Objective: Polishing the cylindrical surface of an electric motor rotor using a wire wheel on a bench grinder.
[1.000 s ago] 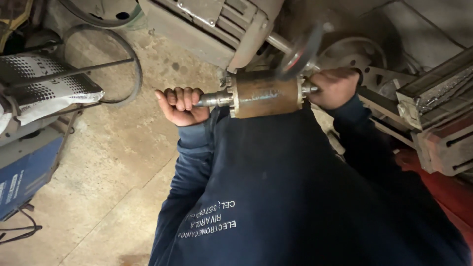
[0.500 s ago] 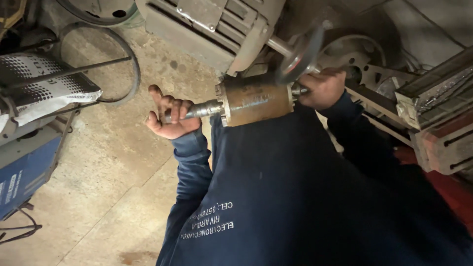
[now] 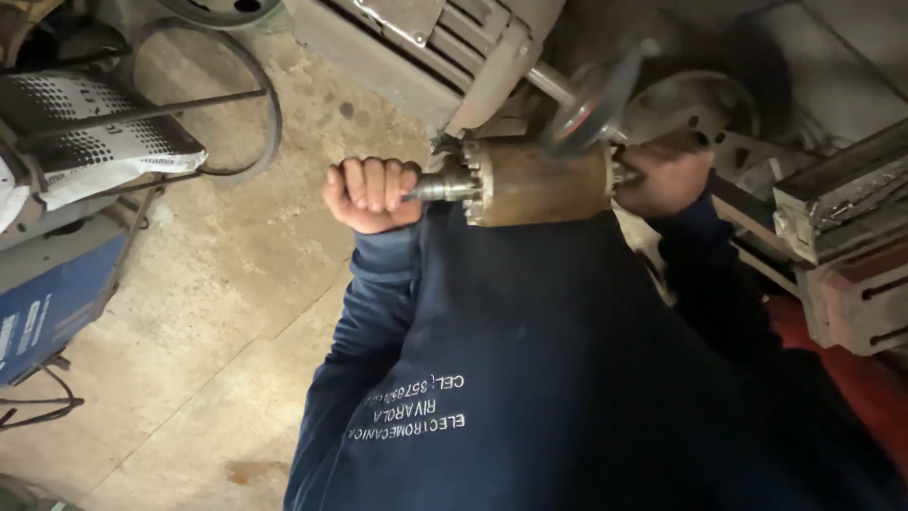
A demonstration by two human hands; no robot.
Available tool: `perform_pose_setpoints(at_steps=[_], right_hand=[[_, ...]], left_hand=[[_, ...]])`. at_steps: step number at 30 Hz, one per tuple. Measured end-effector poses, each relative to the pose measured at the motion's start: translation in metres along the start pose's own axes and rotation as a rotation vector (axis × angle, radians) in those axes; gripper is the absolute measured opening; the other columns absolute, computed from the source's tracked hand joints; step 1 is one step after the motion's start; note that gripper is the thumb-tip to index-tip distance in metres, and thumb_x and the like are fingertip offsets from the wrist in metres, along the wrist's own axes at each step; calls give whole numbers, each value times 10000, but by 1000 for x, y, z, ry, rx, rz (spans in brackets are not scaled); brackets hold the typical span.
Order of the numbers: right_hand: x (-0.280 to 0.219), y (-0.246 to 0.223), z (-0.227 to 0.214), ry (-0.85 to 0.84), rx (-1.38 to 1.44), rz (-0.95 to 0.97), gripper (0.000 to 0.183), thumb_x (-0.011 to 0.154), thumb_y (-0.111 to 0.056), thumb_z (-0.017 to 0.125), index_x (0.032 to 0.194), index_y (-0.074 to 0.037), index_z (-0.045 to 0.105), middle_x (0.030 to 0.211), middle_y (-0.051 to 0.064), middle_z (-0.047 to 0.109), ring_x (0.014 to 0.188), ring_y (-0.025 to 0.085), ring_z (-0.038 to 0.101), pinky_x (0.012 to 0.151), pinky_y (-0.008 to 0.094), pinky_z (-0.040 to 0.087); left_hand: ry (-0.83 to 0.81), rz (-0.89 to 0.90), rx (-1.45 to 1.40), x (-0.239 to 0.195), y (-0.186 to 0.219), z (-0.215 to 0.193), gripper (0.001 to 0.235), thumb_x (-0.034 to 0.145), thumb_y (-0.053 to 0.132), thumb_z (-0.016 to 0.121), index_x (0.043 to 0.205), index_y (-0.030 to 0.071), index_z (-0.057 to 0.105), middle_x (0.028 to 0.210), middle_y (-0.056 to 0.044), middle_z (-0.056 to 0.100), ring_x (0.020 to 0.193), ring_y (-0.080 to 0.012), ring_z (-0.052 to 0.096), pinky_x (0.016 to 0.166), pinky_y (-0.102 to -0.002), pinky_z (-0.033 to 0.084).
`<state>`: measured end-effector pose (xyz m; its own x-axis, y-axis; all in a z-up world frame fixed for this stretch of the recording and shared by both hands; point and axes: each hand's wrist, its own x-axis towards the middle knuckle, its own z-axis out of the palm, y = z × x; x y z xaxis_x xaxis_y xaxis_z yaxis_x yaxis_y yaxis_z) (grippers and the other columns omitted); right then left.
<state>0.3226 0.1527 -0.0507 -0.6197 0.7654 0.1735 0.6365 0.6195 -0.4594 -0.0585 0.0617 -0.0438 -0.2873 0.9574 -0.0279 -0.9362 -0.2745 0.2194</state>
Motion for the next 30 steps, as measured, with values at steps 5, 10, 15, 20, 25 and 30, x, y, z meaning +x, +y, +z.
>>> perform_pose_setpoints(at_steps=[5,10,15,20,25,30], right_hand=[[-33,28,9,-29,-16,31,306,671,-298,917,865,-98,788,819,92,742,720,246,715,630,373,533],[-54,39,2,-56,-47,39,354,650,-299,894,921,-101,780,898,88,768,743,226,725,631,360,533],[-65,42,-3,-86,-111,96,349,648,-295,865,946,-128,794,874,61,766,741,224,731,653,368,553],[-83,75,11,-182,-12,47,404,735,-406,909,974,-107,781,892,71,760,711,213,717,680,366,562],[-31,37,-8,-54,-58,-42,379,753,-424,885,958,-120,789,909,115,765,768,259,733,707,390,577],[-7,28,4,-98,-1,-78,321,759,-358,877,926,-102,779,848,119,737,717,272,708,661,395,554]], left_hand=[[37,-50,-9,4,-20,6,479,1075,409,463,654,186,418,568,58,431,533,-139,418,672,-341,424],[131,-76,14,5,-37,3,469,1077,384,467,651,196,407,552,57,406,517,-147,403,667,-352,428],[187,-92,72,7,-47,6,476,1078,359,475,639,195,391,545,53,395,503,-136,381,655,-350,431],[185,-90,32,3,-46,4,471,1075,347,473,635,200,392,548,49,386,501,-138,373,663,-345,426],[189,-22,-5,-1,-29,8,431,1072,334,465,671,187,406,556,49,391,520,-131,360,651,-329,404],[122,71,14,-9,-4,2,435,1091,355,463,691,190,416,572,63,395,527,-119,351,621,-313,395]])
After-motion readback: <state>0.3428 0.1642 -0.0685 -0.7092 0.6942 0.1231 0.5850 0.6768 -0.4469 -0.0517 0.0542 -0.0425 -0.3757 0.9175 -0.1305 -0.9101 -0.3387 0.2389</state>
